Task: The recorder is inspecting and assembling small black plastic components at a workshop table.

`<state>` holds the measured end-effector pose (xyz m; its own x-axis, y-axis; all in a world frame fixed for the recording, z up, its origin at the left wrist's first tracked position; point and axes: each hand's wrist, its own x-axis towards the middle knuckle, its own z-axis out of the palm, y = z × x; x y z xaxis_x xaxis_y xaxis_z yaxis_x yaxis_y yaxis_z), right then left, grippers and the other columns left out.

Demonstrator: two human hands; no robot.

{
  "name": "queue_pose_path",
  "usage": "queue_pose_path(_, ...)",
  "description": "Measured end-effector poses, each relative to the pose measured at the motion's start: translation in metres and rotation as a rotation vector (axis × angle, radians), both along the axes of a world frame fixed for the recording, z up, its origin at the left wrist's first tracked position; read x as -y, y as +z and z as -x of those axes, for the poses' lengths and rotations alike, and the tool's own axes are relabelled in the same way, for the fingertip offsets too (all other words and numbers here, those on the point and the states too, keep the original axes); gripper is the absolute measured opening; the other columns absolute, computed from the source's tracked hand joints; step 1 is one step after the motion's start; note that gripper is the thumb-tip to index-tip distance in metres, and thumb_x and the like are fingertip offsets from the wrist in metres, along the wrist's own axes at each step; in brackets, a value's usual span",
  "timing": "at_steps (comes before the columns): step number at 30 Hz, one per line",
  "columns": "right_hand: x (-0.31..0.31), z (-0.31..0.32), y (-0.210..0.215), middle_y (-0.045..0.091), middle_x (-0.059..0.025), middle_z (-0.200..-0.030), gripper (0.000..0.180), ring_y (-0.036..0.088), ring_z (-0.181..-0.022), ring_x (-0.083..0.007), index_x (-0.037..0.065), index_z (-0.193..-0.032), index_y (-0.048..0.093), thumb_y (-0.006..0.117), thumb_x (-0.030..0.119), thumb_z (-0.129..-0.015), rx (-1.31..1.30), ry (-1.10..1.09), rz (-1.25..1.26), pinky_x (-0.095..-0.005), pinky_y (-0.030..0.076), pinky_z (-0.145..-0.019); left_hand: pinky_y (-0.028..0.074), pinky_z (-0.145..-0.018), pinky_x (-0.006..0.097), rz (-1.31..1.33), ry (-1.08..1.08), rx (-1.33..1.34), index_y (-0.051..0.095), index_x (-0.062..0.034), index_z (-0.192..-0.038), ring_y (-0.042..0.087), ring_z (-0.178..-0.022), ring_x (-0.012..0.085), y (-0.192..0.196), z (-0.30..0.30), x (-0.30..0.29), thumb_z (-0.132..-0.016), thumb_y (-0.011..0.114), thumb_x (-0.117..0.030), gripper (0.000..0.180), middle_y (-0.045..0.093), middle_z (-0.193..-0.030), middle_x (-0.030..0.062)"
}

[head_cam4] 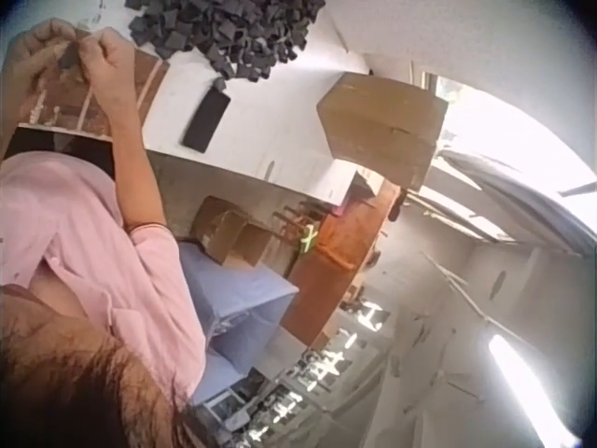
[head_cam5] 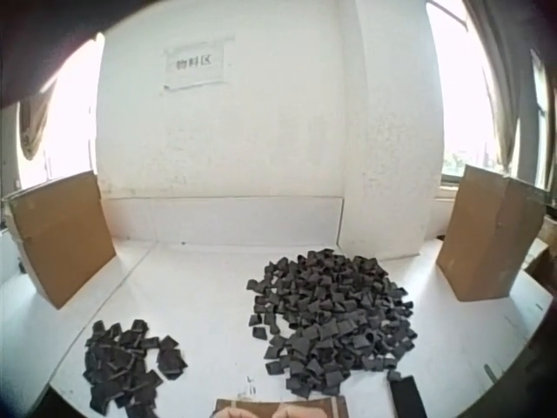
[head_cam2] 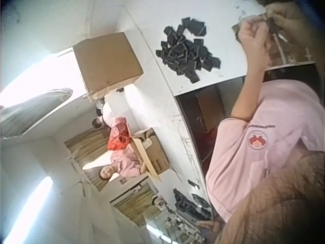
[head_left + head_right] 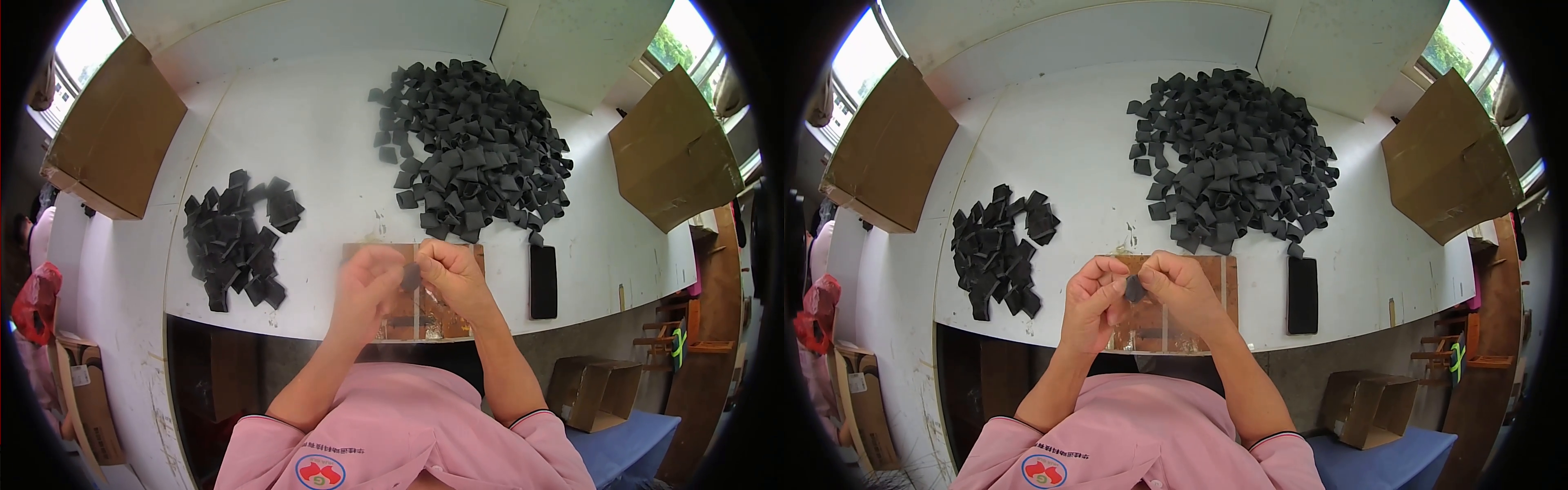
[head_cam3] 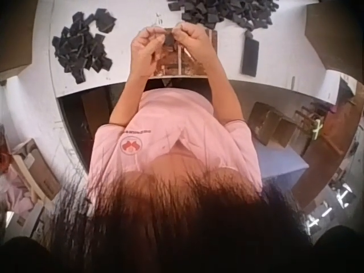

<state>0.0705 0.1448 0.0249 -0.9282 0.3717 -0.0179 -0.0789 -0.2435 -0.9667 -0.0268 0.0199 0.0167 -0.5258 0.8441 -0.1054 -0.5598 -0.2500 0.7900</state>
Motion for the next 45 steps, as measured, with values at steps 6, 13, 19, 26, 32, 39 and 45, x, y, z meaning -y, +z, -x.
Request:
queue_pose_path(6,0.013,-0.014,0.005,0.052,-0.0059,-0.077,0.02,0.051,-0.063,-0.0149,0.0,-0.085,0.054,0.064,0.014,-0.075,-0.045,-0.474,-0.703,-0.0245,0.041,-0.054,0.042,-0.071,0.023,0.004,0.242,-1.064,0.051,0.0036,-0.108,0.054,-0.079,0.0148,0.026,0.0,-0.006,-0.078,0.056,0.002,0.031,0.057,-0.087,0.0095)
queue_pose_path(13,0.032,-0.014,0.016,0.052,-0.0091,-0.082,0.039,0.053,-0.067,-0.0218,0.001,-0.091,0.054,0.073,0.02,-0.063,-0.115,-0.498,-0.981,-0.0296,0.045,-0.055,0.041,-0.073,0.023,0.011,0.189,-0.879,0.057,0.004,-0.091,0.052,-0.079,0.0147,0.023,-0.008,-0.005,-0.08,0.054,0.0,0.012,0.056,-0.085,0.0087)
queue_pose_path(19,0.032,-0.004,0.022,0.053,-0.0076,-0.078,0.027,0.053,-0.063,-0.0218,0.001,-0.085,0.056,0.07,0.01,-0.064,-0.159,-0.595,-1.144,-0.0301,0.044,-0.051,0.039,-0.072,0.023,-0.134,0.326,0.016,0.054,0.0007,-0.083,0.048,-0.076,0.0114,0.037,-0.017,-0.002,-0.083,0.054,-0.006,0.006,0.054,-0.082,0.0072)
queue_pose_path(26,0.024,-0.003,-0.001,0.054,-0.0076,-0.071,0.015,0.053,-0.061,-0.0206,0.001,-0.079,0.058,0.066,0.002,-0.066,-0.208,-0.549,-0.949,-0.0292,0.042,-0.049,0.036,-0.072,0.022,-0.038,0.348,-0.125,0.053,0.0001,-0.084,0.047,-0.075,0.0105,0.02,-0.022,0.003,-0.084,0.053,-0.007,0.007,0.054,-0.083,0.0064)
queue_pose_path(32,0.019,-0.003,0.017,0.054,-0.007,-0.071,0.016,0.052,-0.062,-0.0212,0.002,-0.078,0.058,0.068,0.002,-0.065,-0.199,-0.492,-1.055,-0.0284,0.042,-0.051,0.036,-0.072,0.023,-0.1,0.344,-0.058,0.053,0.0001,-0.083,0.046,-0.076,0.0098,0.026,-0.019,0.002,-0.084,0.053,-0.006,0.006,0.054,-0.084,0.0064)
queue_pose_path(39,0.015,-0.001,0.003,0.054,-0.0066,-0.07,0.015,0.051,-0.063,-0.021,0.002,-0.076,0.057,0.067,0.001,-0.064,-0.253,-0.449,-1.018,-0.0286,0.042,-0.052,0.035,-0.074,0.023,-0.055,0.309,-0.262,0.054,0.0018,-0.085,0.046,-0.079,0.01,0.022,-0.019,0.005,-0.083,0.054,-0.007,0.009,0.054,-0.089,0.0076)
queue_pose_path(45,0.015,-0.001,0.0,0.053,-0.0067,-0.07,0.015,0.05,-0.062,-0.0207,0.002,-0.077,0.057,0.065,0.0,-0.065,-0.254,-0.446,-1.033,-0.0287,0.042,-0.051,0.039,-0.062,0.023,0.051,0.264,-1.103,0.058,-0.001,-0.081,0.05,-0.072,0.0132,0.025,0.002,-0.005,-0.076,0.062,-0.004,0.006,0.057,-0.079,0.0062)
